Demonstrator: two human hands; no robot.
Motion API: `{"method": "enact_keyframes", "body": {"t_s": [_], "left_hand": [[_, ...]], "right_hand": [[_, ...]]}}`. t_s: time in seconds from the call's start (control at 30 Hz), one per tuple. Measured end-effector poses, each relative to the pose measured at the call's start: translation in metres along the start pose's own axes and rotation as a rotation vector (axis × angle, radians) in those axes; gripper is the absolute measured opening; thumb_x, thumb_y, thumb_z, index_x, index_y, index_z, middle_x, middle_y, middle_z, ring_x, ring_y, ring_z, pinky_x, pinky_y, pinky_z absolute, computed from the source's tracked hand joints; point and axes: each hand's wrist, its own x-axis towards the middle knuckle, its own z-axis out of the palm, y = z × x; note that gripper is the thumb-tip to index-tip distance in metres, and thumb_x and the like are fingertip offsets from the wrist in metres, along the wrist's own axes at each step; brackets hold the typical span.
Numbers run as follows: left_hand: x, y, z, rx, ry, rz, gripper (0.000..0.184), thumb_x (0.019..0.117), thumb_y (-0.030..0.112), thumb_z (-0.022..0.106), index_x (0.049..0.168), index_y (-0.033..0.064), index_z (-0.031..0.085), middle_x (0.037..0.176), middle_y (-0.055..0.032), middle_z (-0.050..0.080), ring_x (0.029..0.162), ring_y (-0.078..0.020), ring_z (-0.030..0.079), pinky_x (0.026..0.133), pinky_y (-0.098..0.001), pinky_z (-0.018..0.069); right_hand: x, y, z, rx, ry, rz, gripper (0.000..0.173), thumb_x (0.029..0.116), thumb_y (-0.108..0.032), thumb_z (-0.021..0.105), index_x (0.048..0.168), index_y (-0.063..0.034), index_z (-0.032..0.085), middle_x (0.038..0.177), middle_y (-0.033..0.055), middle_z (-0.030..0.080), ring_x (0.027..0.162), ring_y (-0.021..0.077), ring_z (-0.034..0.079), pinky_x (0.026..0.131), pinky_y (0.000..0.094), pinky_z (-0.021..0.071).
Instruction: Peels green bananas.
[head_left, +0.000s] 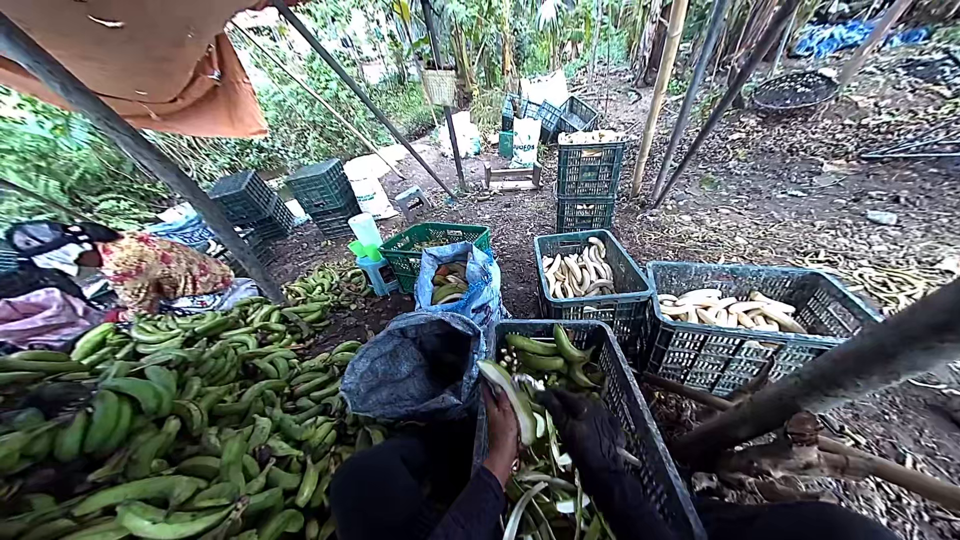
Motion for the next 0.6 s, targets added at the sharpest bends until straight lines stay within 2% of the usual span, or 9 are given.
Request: {"method": "enact_keyframes", "body": {"t_s": [0.1,0.17,0.23,0.3,0.33,0.4,0.47,0.53,0.6], "left_hand": [[0.016,-0.005,0.012,0.030,0.251,0.184,0.063,0.1104,0.015,0.025,0.159,-0.0035,-0.011,0.165,-0.0323,0.005,0.154,-0.0323,0.020,0.125,-0.0376,0.0194],[0.015,0.000,0.017,0.009,0.220,0.195,0.062,0.1099,0.015,0.024,0.159,-0.0051,-0.009,0.165,-0.0330,0.007,0.154,-0.0322,0.020,0.125,-0.0371,0.0188],[0.002,0.016,0.019,-0.051,0.021,0.041,0.055,0.1121,0.017,0.024,0.160,-0.0052,0.007,0.161,-0.0283,0.027,0.146,-0.0233,0.036,0.120,-0.0335,0.0306],[-0.003,0.031,0.011,-0.040,-0.311,-0.182,0.049,0.1131,0.022,0.026,0.157,0.0006,0.026,0.141,-0.0169,0.053,0.120,-0.0114,0.057,0.102,-0.0285,0.0485],[-0.001,0.034,0.003,0.029,-0.497,-0.228,0.049,0.1129,0.024,0.026,0.157,0.0018,0.028,0.140,-0.0165,0.055,0.120,-0.0132,0.059,0.102,-0.0309,0.0492],[0.006,0.037,-0.009,0.190,-0.761,-0.209,0.054,0.1120,0.021,0.028,0.161,0.0022,0.019,0.154,-0.0228,0.043,0.136,-0.0213,0.051,0.115,-0.0376,0.0393],[0.006,0.028,-0.011,0.187,-0.691,-0.160,0.058,0.1098,0.021,0.032,0.161,0.0009,0.015,0.148,-0.0234,0.048,0.126,-0.0175,0.057,0.107,-0.0340,0.0461],[0.007,0.018,-0.007,0.047,-0.421,-0.164,0.059,0.1107,0.021,0.037,0.161,-0.0005,0.014,0.152,-0.0282,0.042,0.132,-0.0251,0.054,0.110,-0.0386,0.0449],[0.012,0.013,0.008,-0.169,-0.115,-0.197,0.055,0.1126,0.023,0.031,0.160,0.0001,0.014,0.155,-0.0271,0.037,0.137,-0.0283,0.048,0.113,-0.0416,0.0411]], "right_hand": [[-0.045,0.001,0.014,0.003,0.026,0.125,0.049,0.1012,-0.062,0.044,0.122,-0.0307,0.076,0.099,0.0092,0.077,0.099,0.0351,0.071,0.085,0.0655,0.0475],[-0.047,0.007,0.021,0.017,0.102,0.122,0.049,0.1004,-0.063,0.044,0.120,-0.0324,0.077,0.095,0.0071,0.077,0.096,0.0332,0.071,0.082,0.0638,0.0483],[-0.025,0.015,0.018,0.048,0.142,0.055,0.048,0.1014,-0.060,0.046,0.122,-0.0293,0.076,0.101,0.0092,0.077,0.102,0.0347,0.070,0.088,0.0643,0.0484],[0.020,0.023,0.009,0.016,0.195,-0.050,0.049,0.1024,-0.058,0.046,0.123,-0.0250,0.076,0.104,0.0142,0.076,0.103,0.0393,0.069,0.091,0.0656,0.0496],[0.044,0.024,-0.001,-0.023,0.180,-0.065,0.050,0.1026,-0.059,0.045,0.125,-0.0247,0.075,0.108,0.0166,0.075,0.106,0.0415,0.068,0.092,0.0669,0.0482],[0.079,0.017,-0.027,-0.106,0.075,-0.052,0.054,0.1023,-0.063,0.041,0.129,-0.0277,0.072,0.117,0.0159,0.073,0.116,0.0403,0.064,0.098,0.0661,0.0444],[0.088,0.001,-0.042,-0.115,0.022,-0.059,0.053,0.1022,-0.064,0.042,0.130,-0.0293,0.071,0.121,0.0136,0.072,0.121,0.0380,0.062,0.103,0.0637,0.0420],[0.073,-0.008,-0.033,-0.080,0.069,-0.080,0.052,0.1024,-0.061,0.044,0.127,-0.0253,0.073,0.114,0.0147,0.074,0.115,0.0392,0.065,0.099,0.0642,0.0452],[0.044,-0.008,-0.006,-0.049,0.150,-0.059,0.050,0.1031,-0.058,0.045,0.124,-0.0232,0.074,0.104,0.0160,0.075,0.104,0.0411,0.069,0.091,0.0655,0.0494]]}}
